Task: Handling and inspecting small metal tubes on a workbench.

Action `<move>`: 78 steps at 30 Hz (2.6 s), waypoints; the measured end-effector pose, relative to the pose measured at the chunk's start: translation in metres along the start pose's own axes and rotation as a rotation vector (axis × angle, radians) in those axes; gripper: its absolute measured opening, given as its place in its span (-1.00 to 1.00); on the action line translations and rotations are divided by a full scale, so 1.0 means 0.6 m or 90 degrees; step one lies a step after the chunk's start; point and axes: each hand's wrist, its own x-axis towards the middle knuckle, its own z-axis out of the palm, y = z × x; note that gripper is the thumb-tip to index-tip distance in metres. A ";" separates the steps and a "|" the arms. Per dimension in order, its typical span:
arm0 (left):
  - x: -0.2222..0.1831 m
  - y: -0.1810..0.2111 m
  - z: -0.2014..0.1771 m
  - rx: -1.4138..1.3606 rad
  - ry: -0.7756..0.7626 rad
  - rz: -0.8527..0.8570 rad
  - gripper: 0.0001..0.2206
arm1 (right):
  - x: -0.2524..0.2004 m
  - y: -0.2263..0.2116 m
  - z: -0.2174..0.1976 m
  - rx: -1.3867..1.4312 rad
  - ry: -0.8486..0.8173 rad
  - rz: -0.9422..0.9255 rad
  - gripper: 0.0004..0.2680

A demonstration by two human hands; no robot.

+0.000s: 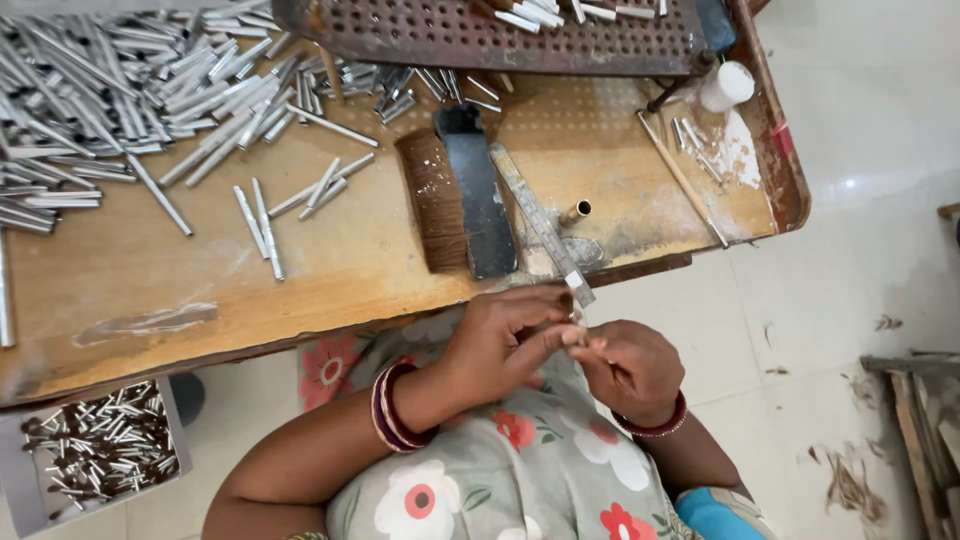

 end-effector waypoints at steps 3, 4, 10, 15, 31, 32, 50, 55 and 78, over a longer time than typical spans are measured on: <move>-0.022 -0.052 0.008 -0.342 -0.064 -0.144 -0.86 | 0.036 -0.014 -0.002 0.067 -0.133 -0.069 -0.91; -0.023 -0.051 0.002 -0.336 -0.058 -0.139 -0.86 | 0.056 -0.025 -0.002 0.071 -0.131 -0.079 -0.91; -0.017 0.008 -0.056 -0.260 0.071 0.087 -0.85 | 0.146 -0.026 0.015 0.211 -0.233 0.140 -0.82; 0.022 0.079 -0.177 0.365 0.321 0.230 -0.56 | 0.312 0.057 0.030 -0.192 -0.152 -0.045 -0.96; 0.014 0.031 -0.177 0.625 -0.030 -0.004 0.08 | 0.205 -0.030 0.071 0.040 -0.231 0.063 -0.84; 0.006 0.033 -0.167 0.497 0.048 0.039 0.08 | 0.192 -0.029 0.076 0.048 -0.212 0.086 -0.86; -0.021 -0.009 -0.085 -0.147 0.316 0.182 -0.11 | 0.159 -0.054 0.145 0.697 -0.036 0.297 -0.50; -0.055 -0.011 -0.125 -0.004 0.459 0.253 -0.28 | 0.184 -0.056 0.116 -0.024 -0.177 0.021 -0.88; -0.034 -0.006 -0.132 0.548 0.258 0.041 -0.87 | 0.146 -0.033 0.160 -0.156 -0.131 -0.022 -0.94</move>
